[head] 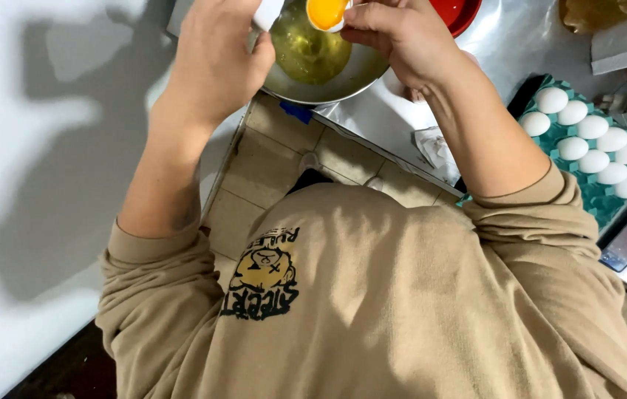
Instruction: Separating egg yolks from egg whites into a mixing bowl and a small cup.
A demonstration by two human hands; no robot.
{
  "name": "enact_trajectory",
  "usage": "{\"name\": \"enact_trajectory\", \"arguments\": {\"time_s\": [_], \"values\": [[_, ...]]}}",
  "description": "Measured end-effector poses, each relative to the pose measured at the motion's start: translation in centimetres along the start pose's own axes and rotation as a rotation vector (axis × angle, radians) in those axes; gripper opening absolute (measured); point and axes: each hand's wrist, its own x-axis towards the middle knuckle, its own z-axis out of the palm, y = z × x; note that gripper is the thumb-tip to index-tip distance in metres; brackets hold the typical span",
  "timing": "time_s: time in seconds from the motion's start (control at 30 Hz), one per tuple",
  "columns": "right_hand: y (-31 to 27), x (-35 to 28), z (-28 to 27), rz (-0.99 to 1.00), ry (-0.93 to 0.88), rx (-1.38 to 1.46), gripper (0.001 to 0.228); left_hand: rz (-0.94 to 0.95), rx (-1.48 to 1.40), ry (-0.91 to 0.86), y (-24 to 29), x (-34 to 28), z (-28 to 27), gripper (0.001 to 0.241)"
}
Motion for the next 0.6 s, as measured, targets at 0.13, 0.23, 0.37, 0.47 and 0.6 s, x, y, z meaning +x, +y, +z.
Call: {"name": "enact_trajectory", "arguments": {"time_s": [0.13, 0.23, 0.37, 0.47, 0.6], "values": [[0.0, -0.3, 0.1, 0.003, -0.011, -0.017, 0.026, 0.026, -0.039, 0.014, -0.7, -0.8, 1.0, 0.027], [0.2, -0.5, 0.0, -0.011, -0.008, -0.045, 0.027, 0.012, -0.150, 0.044, -0.7, -1.1, 1.5, 0.030], [0.2, -0.7, 0.1, -0.033, -0.007, -0.080, 0.026, 0.046, -0.200, 0.105, -0.4, -1.6, 2.1, 0.037], [0.1, -0.8, 0.1, -0.065, -0.024, -0.105, 0.024, 0.024, -0.214, 0.139, 0.2, -1.5, 2.4, 0.043], [-0.2, -0.9, 0.3, -0.117, -0.049, -0.133, 0.023, -0.074, -0.254, 0.117, 0.5, -1.2, 2.7, 0.043]]}}
